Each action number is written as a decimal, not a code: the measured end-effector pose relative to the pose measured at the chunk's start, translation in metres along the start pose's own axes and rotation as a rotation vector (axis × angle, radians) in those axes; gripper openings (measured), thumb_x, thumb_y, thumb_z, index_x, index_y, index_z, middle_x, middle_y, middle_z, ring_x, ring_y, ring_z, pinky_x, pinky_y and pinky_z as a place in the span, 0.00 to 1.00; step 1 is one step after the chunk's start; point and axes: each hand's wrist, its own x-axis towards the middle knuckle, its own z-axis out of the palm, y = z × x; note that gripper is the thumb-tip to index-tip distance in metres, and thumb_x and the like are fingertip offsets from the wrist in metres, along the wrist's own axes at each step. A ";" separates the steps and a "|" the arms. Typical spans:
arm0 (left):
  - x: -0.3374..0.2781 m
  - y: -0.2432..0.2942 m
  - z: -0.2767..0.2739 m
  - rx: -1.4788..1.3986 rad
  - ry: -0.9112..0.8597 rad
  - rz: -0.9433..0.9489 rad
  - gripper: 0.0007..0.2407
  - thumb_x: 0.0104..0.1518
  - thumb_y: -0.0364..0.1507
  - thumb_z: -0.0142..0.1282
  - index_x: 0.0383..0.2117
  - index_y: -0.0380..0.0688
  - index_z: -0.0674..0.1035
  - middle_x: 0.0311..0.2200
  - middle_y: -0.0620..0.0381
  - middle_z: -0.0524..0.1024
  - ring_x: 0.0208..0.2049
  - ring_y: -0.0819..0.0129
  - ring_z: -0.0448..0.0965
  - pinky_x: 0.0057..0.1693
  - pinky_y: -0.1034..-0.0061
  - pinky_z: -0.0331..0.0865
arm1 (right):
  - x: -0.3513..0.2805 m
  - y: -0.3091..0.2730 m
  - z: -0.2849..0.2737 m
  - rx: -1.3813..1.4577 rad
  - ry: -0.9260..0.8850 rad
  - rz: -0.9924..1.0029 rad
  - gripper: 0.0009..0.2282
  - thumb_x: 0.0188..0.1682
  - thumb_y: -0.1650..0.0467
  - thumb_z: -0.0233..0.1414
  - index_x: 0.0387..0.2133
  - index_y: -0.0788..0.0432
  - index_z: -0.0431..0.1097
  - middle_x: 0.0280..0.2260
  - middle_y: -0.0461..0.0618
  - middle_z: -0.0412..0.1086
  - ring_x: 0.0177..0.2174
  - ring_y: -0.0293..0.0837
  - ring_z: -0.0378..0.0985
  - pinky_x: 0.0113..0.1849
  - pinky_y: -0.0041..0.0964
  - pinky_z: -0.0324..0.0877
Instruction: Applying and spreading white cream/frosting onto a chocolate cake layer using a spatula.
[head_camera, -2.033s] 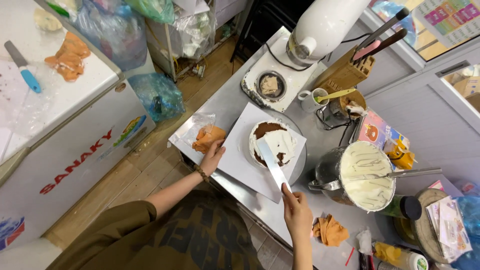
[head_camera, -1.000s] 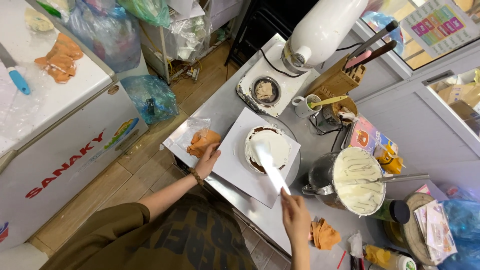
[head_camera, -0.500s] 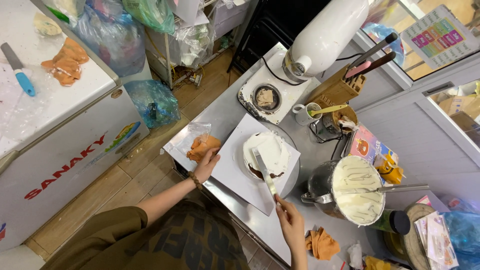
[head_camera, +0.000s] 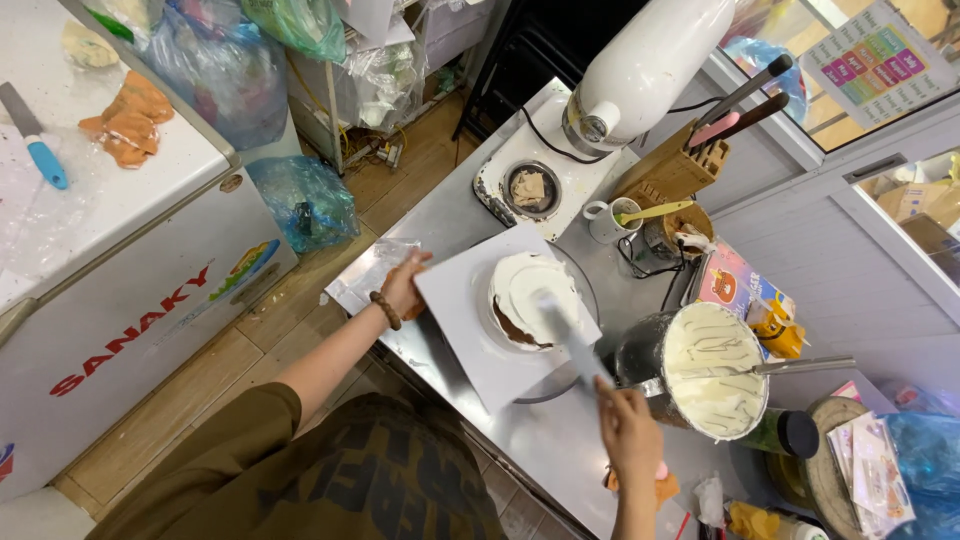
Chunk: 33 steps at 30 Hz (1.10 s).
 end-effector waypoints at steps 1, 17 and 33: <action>-0.014 0.013 0.011 -0.001 -0.001 -0.001 0.32 0.62 0.54 0.43 0.64 0.41 0.69 0.52 0.40 0.73 0.54 0.58 0.76 0.60 0.61 0.71 | 0.004 0.007 0.000 -0.002 0.000 0.001 0.15 0.48 0.68 0.54 0.50 0.45 0.76 0.33 0.46 0.70 0.23 0.38 0.70 0.29 0.34 0.65; -0.066 -0.002 0.013 0.200 -0.159 -0.378 0.49 0.52 0.66 0.30 0.68 0.32 0.51 0.63 0.28 0.60 0.57 0.40 0.74 0.53 0.54 0.79 | 0.054 0.057 -0.008 0.303 0.063 0.078 0.19 0.55 0.71 0.46 0.60 0.49 0.66 0.34 0.54 0.74 0.27 0.48 0.73 0.32 0.41 0.69; -0.055 -0.030 0.007 0.280 -0.123 -0.165 0.13 0.62 0.33 0.55 0.48 0.43 0.72 0.37 0.58 0.78 0.29 0.70 0.80 0.36 0.74 0.78 | 0.128 0.227 -0.165 -1.263 0.164 -0.085 0.10 0.56 0.66 0.47 0.43 0.37 0.77 0.36 0.43 0.79 0.43 0.44 0.81 0.45 0.53 0.65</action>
